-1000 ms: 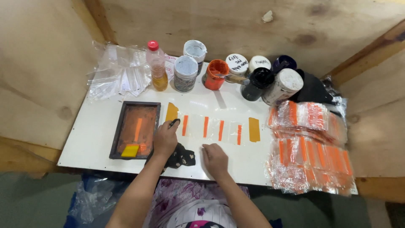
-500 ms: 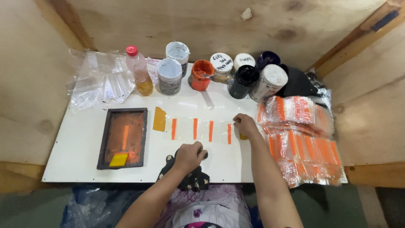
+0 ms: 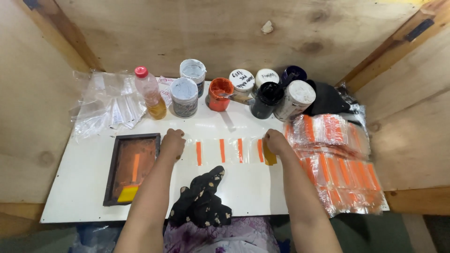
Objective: The person is seen handling and arranging small orange strips on a workbench, while also repeatedly folding a black cloth.
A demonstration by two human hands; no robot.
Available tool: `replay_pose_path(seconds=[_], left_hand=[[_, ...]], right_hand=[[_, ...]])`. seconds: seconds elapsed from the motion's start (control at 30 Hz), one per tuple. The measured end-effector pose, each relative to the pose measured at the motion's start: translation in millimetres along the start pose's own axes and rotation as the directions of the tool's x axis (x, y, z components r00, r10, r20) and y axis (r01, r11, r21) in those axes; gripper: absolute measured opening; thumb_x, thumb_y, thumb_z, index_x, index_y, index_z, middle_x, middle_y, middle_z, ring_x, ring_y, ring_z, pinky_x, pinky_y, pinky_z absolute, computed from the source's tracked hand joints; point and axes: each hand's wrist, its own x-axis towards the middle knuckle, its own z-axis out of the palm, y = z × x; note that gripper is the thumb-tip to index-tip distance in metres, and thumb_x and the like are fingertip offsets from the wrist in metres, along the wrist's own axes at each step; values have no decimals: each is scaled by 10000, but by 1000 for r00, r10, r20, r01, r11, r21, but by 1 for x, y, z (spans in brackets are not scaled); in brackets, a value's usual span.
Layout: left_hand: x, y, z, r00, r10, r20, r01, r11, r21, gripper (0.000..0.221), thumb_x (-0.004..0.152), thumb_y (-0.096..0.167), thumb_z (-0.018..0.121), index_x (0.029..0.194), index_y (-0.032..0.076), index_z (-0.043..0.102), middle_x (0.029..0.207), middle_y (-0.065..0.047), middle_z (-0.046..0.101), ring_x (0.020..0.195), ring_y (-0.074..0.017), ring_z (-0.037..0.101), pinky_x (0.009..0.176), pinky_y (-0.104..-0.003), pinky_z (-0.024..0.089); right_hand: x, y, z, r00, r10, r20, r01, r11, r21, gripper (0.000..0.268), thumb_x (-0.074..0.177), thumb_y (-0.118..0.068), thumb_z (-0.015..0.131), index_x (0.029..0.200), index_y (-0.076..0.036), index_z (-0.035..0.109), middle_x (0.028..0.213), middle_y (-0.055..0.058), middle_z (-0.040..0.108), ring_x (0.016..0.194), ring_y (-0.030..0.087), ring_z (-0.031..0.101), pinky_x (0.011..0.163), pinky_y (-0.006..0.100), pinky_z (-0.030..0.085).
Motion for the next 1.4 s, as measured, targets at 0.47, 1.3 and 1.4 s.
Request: replay_pose_path(seconds=[0.47, 1.3, 1.4], left_hand=[[-2, 43, -15, 964, -5, 265, 3, 1000, 10, 171, 896, 90, 709, 1039, 38, 786, 957, -172, 751, 958, -354, 746, 818, -446, 612], [-47, 351, 52, 923, 379, -65, -297, 596, -746, 166, 840, 70, 729, 989, 28, 789, 633, -117, 704, 561, -187, 708, 460, -252, 560], [-61, 375, 72, 902, 413, -127, -384, 633, -672, 131, 863, 121, 728, 970, 122, 804, 604, -83, 691, 625, -188, 707, 571, -291, 571]], right_hand=[[32, 40, 20, 996, 70, -49, -42, 903, 428, 308, 891, -80, 675, 1194, -65, 725, 871, 157, 757, 760, 275, 743, 713, 367, 621], [-72, 330, -148, 694, 443, -567, 218, 621, 753, 217, 887, 2, 589, 1024, -56, 746, 753, 159, 693, 627, 158, 707, 556, 256, 628], [-92, 365, -156, 594, 469, -653, 274, 645, 713, 217, 877, 27, 619, 1033, -44, 752, 806, 174, 716, 667, 172, 725, 632, 270, 648]])
